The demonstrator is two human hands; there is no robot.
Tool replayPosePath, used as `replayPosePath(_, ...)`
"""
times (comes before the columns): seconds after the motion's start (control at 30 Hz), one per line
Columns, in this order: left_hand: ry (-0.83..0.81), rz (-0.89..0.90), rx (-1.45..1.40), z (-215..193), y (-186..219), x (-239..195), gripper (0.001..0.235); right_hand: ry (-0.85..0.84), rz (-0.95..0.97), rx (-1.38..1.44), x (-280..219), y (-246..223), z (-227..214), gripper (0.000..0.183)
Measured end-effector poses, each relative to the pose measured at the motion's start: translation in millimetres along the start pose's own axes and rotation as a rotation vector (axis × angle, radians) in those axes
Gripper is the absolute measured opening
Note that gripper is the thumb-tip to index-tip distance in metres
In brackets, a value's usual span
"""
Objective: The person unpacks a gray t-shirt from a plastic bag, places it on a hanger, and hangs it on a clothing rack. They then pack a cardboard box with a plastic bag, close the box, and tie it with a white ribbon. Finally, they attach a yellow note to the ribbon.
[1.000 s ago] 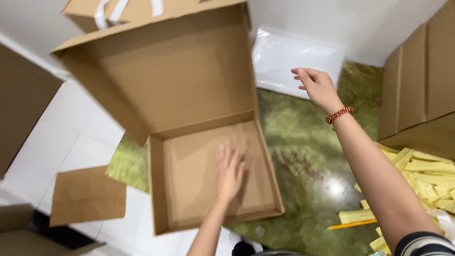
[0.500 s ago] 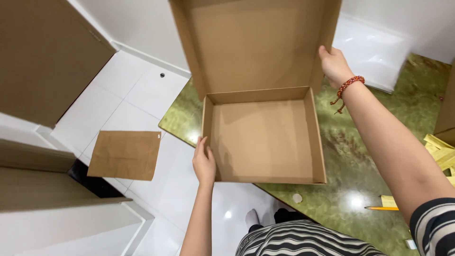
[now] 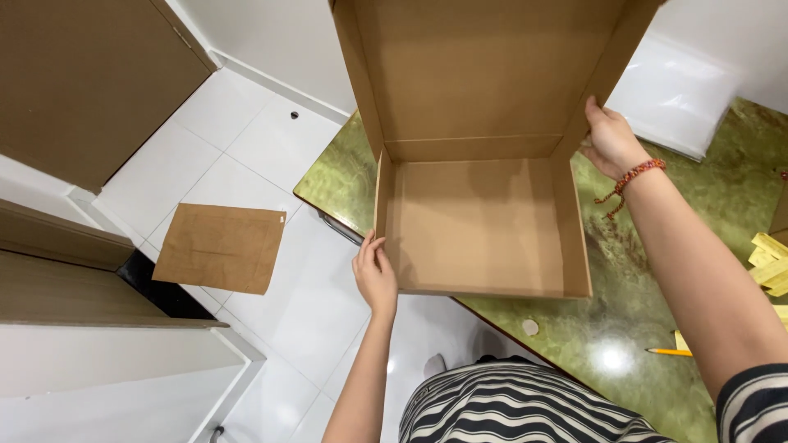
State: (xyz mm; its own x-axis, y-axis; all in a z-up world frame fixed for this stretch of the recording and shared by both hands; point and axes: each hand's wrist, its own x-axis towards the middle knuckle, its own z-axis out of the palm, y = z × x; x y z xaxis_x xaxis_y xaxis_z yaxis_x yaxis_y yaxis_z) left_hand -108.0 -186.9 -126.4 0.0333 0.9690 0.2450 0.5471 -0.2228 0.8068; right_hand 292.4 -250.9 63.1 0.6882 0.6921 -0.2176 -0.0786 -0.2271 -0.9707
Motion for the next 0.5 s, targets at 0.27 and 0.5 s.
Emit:
replayPosePath(0.27, -0.056, 0.010, -0.072, 27, 9, 11, 0.034, -0.146, 0.001, 0.116, -4, 44, -65, 0.037)
replayPosePath(0.5, -0.087, -0.025, -0.098, 42, 4, 29, 0.038, -0.027, -0.003, 0.039, -82, 33, -69, 0.037)
